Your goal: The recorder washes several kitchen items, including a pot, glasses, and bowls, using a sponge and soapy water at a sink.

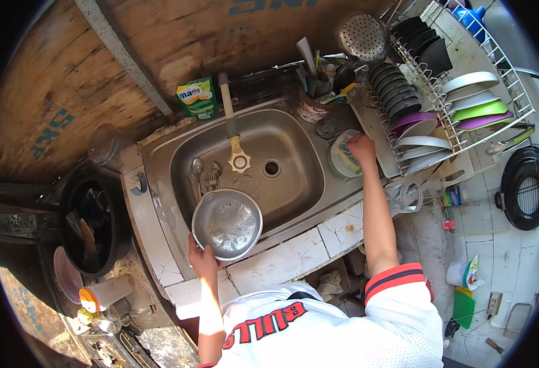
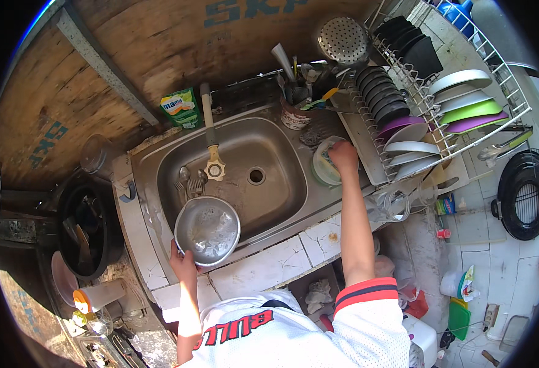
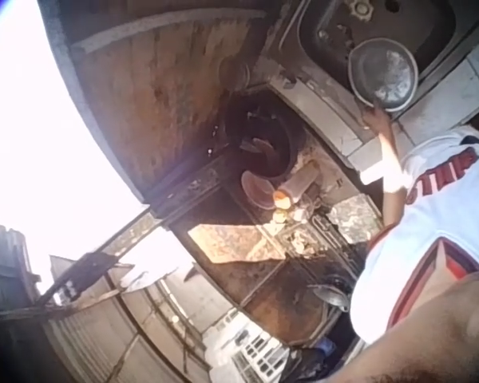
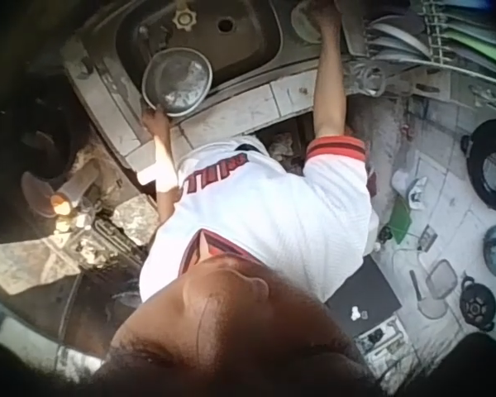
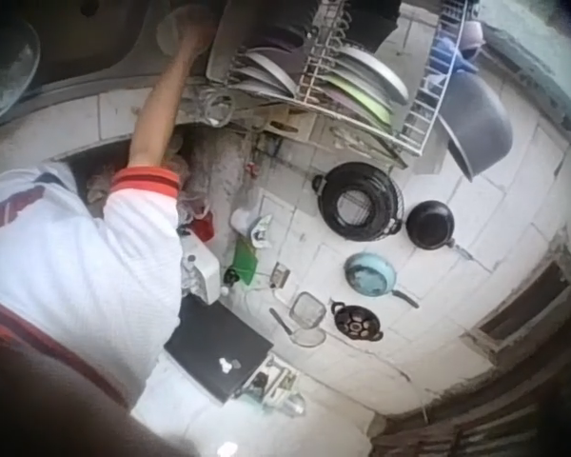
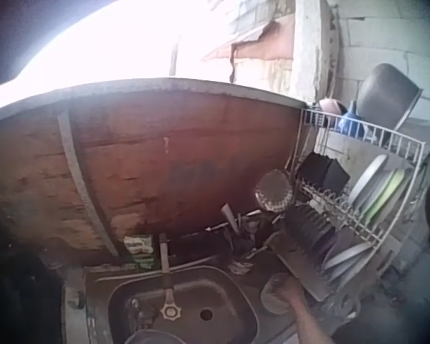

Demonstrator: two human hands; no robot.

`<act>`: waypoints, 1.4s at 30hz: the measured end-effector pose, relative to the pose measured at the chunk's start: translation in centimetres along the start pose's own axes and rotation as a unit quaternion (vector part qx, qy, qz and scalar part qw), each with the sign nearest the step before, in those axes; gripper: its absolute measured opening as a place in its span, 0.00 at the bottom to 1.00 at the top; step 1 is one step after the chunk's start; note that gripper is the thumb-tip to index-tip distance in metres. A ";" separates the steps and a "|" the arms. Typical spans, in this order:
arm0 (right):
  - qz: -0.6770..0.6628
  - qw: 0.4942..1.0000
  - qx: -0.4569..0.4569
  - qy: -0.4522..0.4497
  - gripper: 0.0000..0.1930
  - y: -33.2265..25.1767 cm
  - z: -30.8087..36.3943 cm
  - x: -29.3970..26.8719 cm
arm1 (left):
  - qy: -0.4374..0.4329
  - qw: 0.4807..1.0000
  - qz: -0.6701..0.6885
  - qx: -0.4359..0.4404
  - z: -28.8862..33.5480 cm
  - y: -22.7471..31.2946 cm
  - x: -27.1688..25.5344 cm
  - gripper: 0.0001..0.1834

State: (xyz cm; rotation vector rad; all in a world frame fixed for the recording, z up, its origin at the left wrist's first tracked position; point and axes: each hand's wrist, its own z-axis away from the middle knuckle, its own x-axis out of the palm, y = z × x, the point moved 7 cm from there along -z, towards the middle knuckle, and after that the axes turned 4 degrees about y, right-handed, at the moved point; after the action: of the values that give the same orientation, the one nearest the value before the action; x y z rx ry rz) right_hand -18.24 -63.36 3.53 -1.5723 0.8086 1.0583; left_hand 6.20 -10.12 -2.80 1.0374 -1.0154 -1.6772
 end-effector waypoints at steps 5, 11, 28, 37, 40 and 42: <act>0.085 0.987 -0.073 -0.116 0.31 1.4 1.9 4.0 | -0.018 1.000 0.013 -0.016 -0.4 0.6 0.7 0.36; 0.055 0.992 -0.062 -0.093 0.30 0.2 1.4 5.3 | -0.013 1.000 -0.012 -0.012 -1.0 0.9 -0.2 0.36; -0.404 0.875 -0.191 -0.185 0.30 -16.9 21.6 0.3 | -0.078 0.956 0.179 -0.221 -1.9 -0.6 -0.5 0.29; -0.303 0.893 -0.332 0.032 0.26 -27.6 28.0 1.0 | -0.034 0.918 0.231 -0.321 0.1 -2.2 1.5 0.12; -0.271 0.854 -0.442 -0.038 0.26 -30.1 32.0 0.9 | -0.017 0.869 0.333 -0.365 -0.7 -2.8 3.3 0.09; -0.234 0.853 -0.466 0.012 0.27 -27.8 34.8 2.0 | 0.027 0.850 0.385 -0.360 2.1 4.0 6.9 0.13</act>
State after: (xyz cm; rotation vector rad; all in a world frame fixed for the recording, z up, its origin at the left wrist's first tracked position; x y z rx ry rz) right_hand -0.61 -22.85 9.31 -2.4228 -0.1798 1.1097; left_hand 3.52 -17.35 0.17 0.1199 -0.5444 -1.1573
